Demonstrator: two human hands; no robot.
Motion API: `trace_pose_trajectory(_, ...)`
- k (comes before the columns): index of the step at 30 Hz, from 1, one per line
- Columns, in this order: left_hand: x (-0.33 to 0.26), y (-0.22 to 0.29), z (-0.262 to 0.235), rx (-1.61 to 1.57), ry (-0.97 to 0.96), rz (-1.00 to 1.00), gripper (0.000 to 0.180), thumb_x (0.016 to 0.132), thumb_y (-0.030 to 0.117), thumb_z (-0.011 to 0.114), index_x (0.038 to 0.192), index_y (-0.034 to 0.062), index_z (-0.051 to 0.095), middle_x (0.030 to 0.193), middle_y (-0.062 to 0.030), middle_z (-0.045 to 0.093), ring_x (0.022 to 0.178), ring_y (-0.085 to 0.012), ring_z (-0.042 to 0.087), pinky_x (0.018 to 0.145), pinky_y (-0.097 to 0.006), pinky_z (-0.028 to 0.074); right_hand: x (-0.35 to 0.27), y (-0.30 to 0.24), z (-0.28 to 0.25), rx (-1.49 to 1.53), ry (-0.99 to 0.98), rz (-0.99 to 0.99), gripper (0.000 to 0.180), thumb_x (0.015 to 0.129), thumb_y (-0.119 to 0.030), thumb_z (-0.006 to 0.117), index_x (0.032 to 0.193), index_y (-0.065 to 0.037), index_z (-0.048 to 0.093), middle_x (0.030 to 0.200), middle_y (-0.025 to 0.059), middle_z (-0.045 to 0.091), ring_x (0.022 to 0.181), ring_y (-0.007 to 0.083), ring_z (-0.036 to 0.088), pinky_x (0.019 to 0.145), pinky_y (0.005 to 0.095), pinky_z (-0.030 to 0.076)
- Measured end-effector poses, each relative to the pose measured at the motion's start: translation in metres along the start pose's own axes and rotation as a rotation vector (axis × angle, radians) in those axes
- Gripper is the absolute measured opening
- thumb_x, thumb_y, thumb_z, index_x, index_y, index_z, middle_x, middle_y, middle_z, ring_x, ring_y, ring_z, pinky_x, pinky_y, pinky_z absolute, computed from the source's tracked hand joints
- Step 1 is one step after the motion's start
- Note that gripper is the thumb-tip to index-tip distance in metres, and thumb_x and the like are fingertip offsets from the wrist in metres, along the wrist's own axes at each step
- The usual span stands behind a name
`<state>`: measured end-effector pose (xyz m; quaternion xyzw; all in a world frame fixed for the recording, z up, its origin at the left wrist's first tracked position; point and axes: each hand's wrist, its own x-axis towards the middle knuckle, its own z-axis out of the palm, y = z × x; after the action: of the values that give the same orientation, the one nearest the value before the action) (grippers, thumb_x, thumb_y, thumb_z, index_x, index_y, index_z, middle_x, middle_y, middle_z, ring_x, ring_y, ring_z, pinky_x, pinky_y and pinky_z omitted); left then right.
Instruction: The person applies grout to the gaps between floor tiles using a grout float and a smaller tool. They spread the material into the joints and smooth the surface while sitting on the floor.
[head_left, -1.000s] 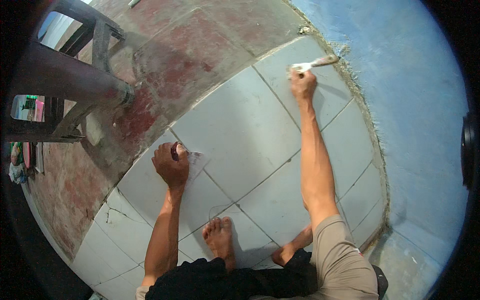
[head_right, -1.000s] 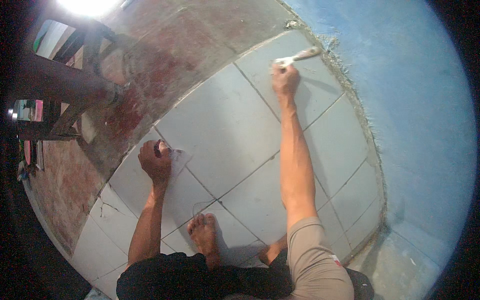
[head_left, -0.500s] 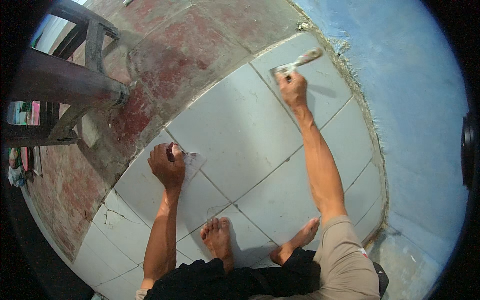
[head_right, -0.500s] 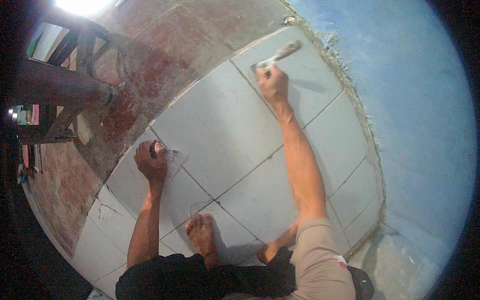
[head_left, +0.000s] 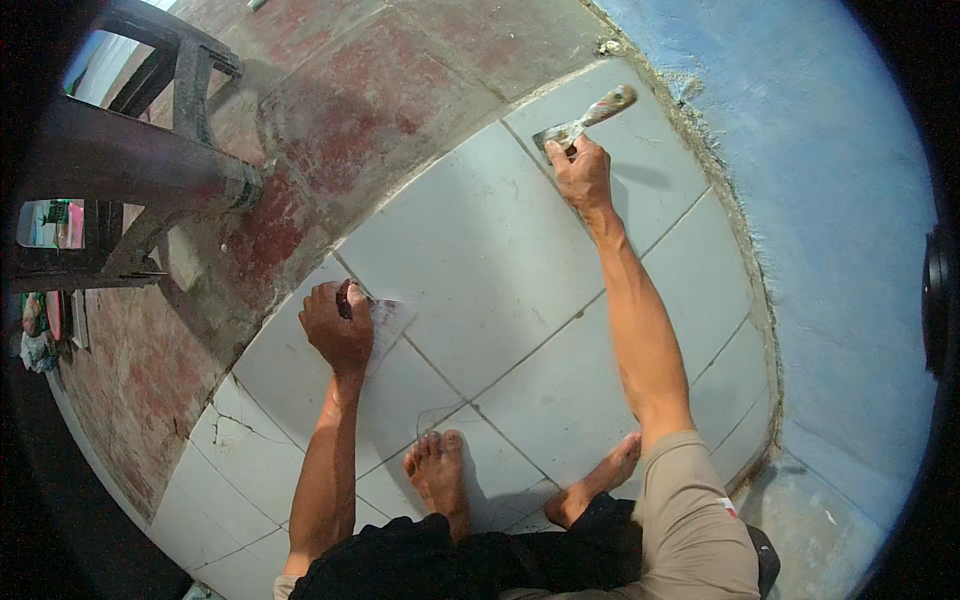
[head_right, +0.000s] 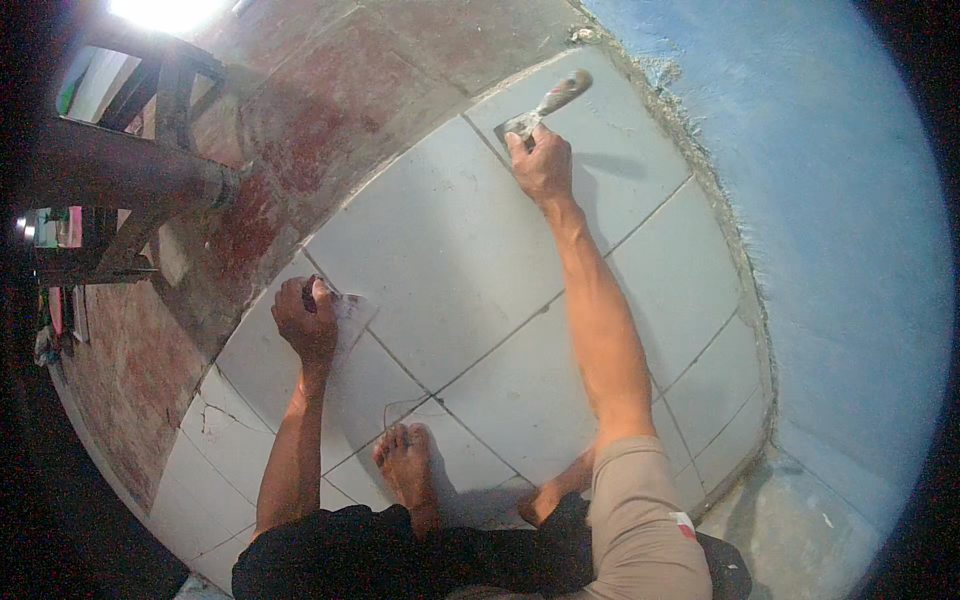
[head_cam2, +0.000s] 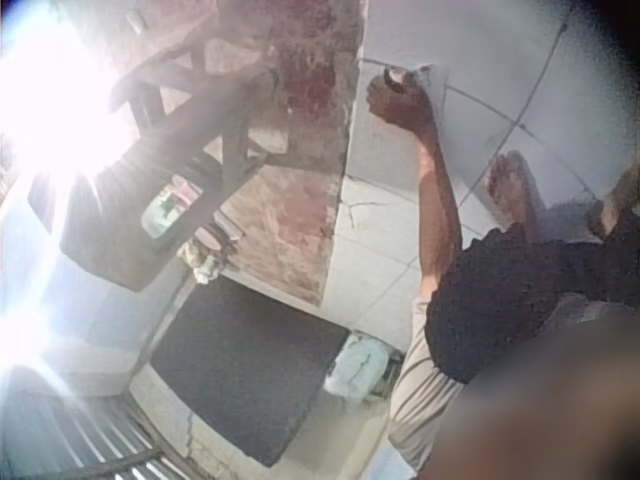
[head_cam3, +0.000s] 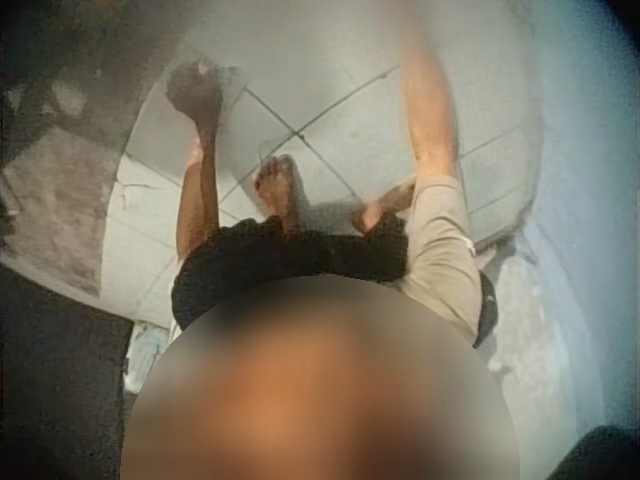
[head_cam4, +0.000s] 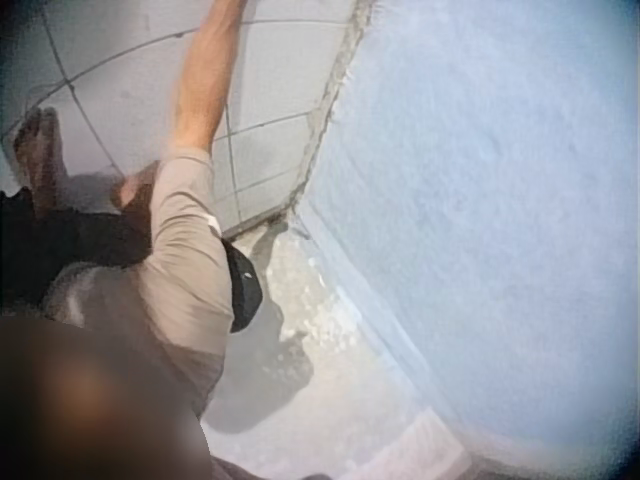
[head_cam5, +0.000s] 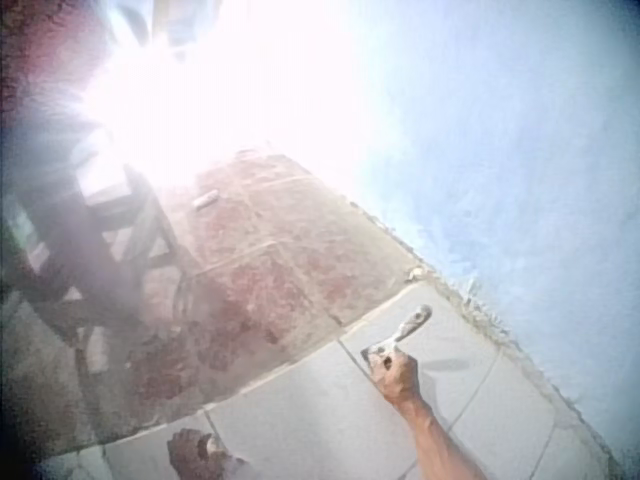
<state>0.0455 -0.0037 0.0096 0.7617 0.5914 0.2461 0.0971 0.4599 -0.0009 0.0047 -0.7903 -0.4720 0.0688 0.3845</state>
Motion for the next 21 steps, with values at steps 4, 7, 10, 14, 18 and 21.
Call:
trace_pose_trajectory(4, -0.001, -0.003, 0.001, -0.004, 0.006, 0.010, 0.020, 0.090, 0.026, 0.061, 0.092, 0.0061, 0.063, 0.087, -0.0101, 0.061, 0.085, -0.0323, 0.058, 0.080, -0.046, 0.043, 0.012, 0.003, -0.008, 0.033, 0.143, 0.125, 0.027, 0.090, -0.024, 0.068, 0.085, 0.003, 0.067, 0.076, 0.0187, 0.072, 0.069, 0.0321, 0.072, 0.064, 0.0436, 0.054)
trace_pose_trajectory(7, -0.002, -0.006, 0.003, 0.020, 0.004, 0.015, 0.019, 0.090, 0.025, 0.061, 0.091, 0.0059, 0.063, 0.088, -0.0100, 0.061, 0.087, -0.0322, 0.058, 0.080, -0.046, 0.043, -0.002, -0.009, 0.008, -0.010, 0.052, -0.051, 0.027, 0.090, -0.024, 0.068, 0.081, 0.002, 0.065, 0.073, 0.0191, 0.069, 0.065, 0.0320, 0.068, 0.061, 0.0436, 0.052)
trace_pose_trajectory(10, -0.003, -0.007, 0.003, 0.047, -0.006, 0.002, 0.019, 0.089, 0.024, 0.062, 0.092, 0.0055, 0.063, 0.089, -0.0099, 0.062, 0.087, -0.0317, 0.059, 0.080, -0.046, 0.043, 0.011, 0.002, 0.006, -0.068, 0.052, 0.012, 0.027, 0.090, -0.024, 0.068, 0.083, 0.002, 0.066, 0.074, 0.0178, 0.070, 0.068, 0.0311, 0.070, 0.064, 0.0447, 0.053)
trace_pose_trajectory(14, -0.001, -0.002, -0.001, 0.022, -0.013, -0.009, 0.019, 0.089, 0.024, 0.063, 0.093, 0.0051, 0.063, 0.089, -0.0097, 0.062, 0.087, -0.0314, 0.059, 0.080, -0.045, 0.044, 0.011, -0.004, 0.012, -0.046, 0.088, -0.009, 0.023, 0.089, -0.020, 0.071, 0.088, 0.003, 0.069, 0.075, 0.0167, 0.072, 0.066, 0.0288, 0.070, 0.062, 0.0417, 0.054)
trace_pose_trajectory(18, 0.000, -0.002, 0.002, 0.022, 0.013, 0.020, 0.020, 0.089, 0.025, 0.062, 0.093, 0.0054, 0.063, 0.089, -0.0094, 0.062, 0.086, -0.0313, 0.059, 0.080, -0.045, 0.044, 0.029, 0.014, -0.002, -0.013, 0.133, 0.096, 0.023, 0.089, -0.019, 0.071, 0.087, 0.004, 0.069, 0.073, 0.0167, 0.072, 0.064, 0.0290, 0.070, 0.063, 0.0422, 0.054)
trace_pose_trajectory(21, 0.000, -0.001, -0.002, 0.011, -0.020, 0.003, 0.021, 0.090, 0.026, 0.062, 0.093, 0.0054, 0.063, 0.088, -0.0097, 0.062, 0.086, -0.0316, 0.059, 0.081, -0.045, 0.043, 0.016, -0.005, 0.019, -0.070, 0.084, -0.035, 0.025, 0.090, -0.021, 0.068, 0.083, 0.003, 0.068, 0.075, 0.0189, 0.071, 0.067, 0.0335, 0.071, 0.063, 0.0437, 0.054)
